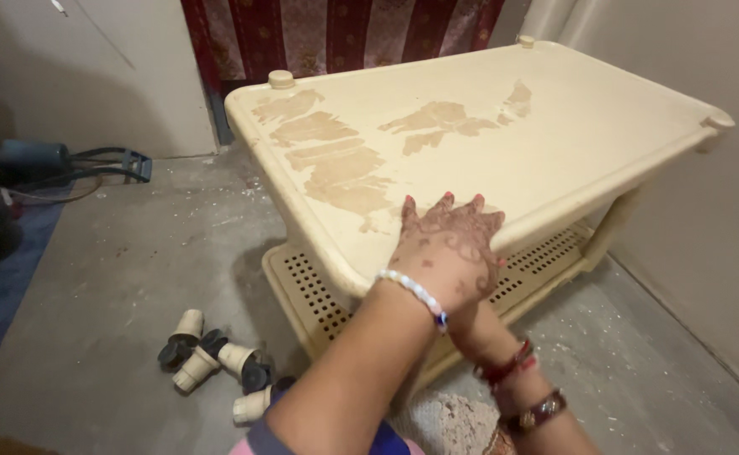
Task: The person assembles a beige plastic two-tier rolling cart by inserting legs into the top and bottom frames and securing them. The person then flips the cart to show the underside and picks up caster wheels from the floor.
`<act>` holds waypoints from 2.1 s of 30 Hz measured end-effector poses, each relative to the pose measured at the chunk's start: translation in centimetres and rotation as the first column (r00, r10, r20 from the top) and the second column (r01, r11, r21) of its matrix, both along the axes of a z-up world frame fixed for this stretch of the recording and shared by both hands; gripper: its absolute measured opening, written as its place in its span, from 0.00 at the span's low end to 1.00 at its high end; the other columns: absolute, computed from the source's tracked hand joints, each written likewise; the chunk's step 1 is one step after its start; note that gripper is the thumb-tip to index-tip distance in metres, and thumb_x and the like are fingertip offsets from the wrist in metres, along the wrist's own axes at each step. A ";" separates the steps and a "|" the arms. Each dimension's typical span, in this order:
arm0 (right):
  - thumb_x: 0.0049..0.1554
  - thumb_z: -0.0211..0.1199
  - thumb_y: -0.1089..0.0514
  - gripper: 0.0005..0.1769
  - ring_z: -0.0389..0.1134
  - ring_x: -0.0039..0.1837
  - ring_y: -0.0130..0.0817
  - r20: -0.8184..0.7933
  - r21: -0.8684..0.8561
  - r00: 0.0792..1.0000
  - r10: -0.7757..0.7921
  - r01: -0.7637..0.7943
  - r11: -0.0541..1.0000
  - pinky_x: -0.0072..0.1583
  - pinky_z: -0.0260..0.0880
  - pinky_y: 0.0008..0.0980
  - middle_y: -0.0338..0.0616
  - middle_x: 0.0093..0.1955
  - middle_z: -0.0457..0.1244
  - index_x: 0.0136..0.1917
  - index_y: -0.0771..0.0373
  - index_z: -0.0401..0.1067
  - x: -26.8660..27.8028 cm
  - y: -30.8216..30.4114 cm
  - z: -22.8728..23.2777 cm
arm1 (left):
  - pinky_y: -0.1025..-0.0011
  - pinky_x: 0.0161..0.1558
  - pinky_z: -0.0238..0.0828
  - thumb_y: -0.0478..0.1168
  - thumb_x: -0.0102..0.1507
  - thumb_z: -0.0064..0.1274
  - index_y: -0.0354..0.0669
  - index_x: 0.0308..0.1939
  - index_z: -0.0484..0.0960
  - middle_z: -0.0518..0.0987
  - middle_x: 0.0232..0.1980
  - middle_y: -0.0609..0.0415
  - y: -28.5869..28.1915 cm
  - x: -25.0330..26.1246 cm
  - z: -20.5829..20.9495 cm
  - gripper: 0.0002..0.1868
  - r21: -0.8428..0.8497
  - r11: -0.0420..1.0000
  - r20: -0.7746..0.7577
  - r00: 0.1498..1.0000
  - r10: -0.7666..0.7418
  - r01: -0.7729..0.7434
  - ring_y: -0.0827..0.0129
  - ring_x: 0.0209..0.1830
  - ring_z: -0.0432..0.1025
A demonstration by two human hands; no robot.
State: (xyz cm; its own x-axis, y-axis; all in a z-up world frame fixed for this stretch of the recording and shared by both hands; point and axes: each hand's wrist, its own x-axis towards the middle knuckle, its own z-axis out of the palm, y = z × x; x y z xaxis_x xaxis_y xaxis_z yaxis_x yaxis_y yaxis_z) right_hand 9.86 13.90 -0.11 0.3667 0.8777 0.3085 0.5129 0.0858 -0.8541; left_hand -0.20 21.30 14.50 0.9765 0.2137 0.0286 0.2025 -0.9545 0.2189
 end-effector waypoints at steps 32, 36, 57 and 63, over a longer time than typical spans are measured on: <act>0.56 0.63 0.63 0.13 0.73 0.52 0.32 -0.130 0.135 0.893 -0.431 0.446 0.885 0.49 0.76 0.32 0.45 0.53 0.72 0.55 0.62 0.76 -4.7 1.1 1.3 | 0.48 0.77 0.25 0.57 0.63 0.43 0.67 0.78 0.47 0.43 0.83 0.63 2.7 -1.3 -1.1 0.40 0.055 0.984 0.054 0.983 -0.174 0.171 0.63 0.83 0.38; 0.52 0.63 0.63 0.19 0.67 0.57 0.46 0.783 0.363 0.134 -0.607 0.694 0.621 0.55 0.71 0.44 0.47 0.58 0.67 0.57 0.61 0.73 -5.0 2.2 -0.6 | 0.44 0.77 0.28 0.58 0.63 0.45 0.64 0.78 0.51 0.46 0.83 0.62 2.7 -1.7 -1.2 0.40 0.086 0.981 0.117 0.976 -0.183 0.174 0.62 0.82 0.41; 0.56 0.61 0.62 0.23 0.70 0.58 0.30 -0.461 0.234 0.870 -0.173 0.308 0.922 0.56 0.74 0.33 0.45 0.60 0.68 0.65 0.64 0.69 -3.9 0.4 0.2 | 0.33 0.73 0.23 0.54 0.66 0.42 0.66 0.78 0.48 0.45 0.82 0.64 2.4 -2.9 0.3 0.37 0.034 0.990 0.051 0.989 -0.138 0.137 0.60 0.82 0.38; 0.56 0.64 0.62 0.16 0.73 0.56 0.34 0.414 0.063 0.788 -0.456 0.475 0.878 0.60 0.74 0.34 0.45 0.56 0.70 0.58 0.65 0.73 -3.7 -0.1 1.0 | 0.38 0.76 0.30 0.59 0.66 0.43 0.63 0.76 0.55 0.53 0.81 0.61 1.4 -3.5 -0.2 0.35 0.081 0.994 0.123 0.989 -0.086 0.077 0.61 0.81 0.45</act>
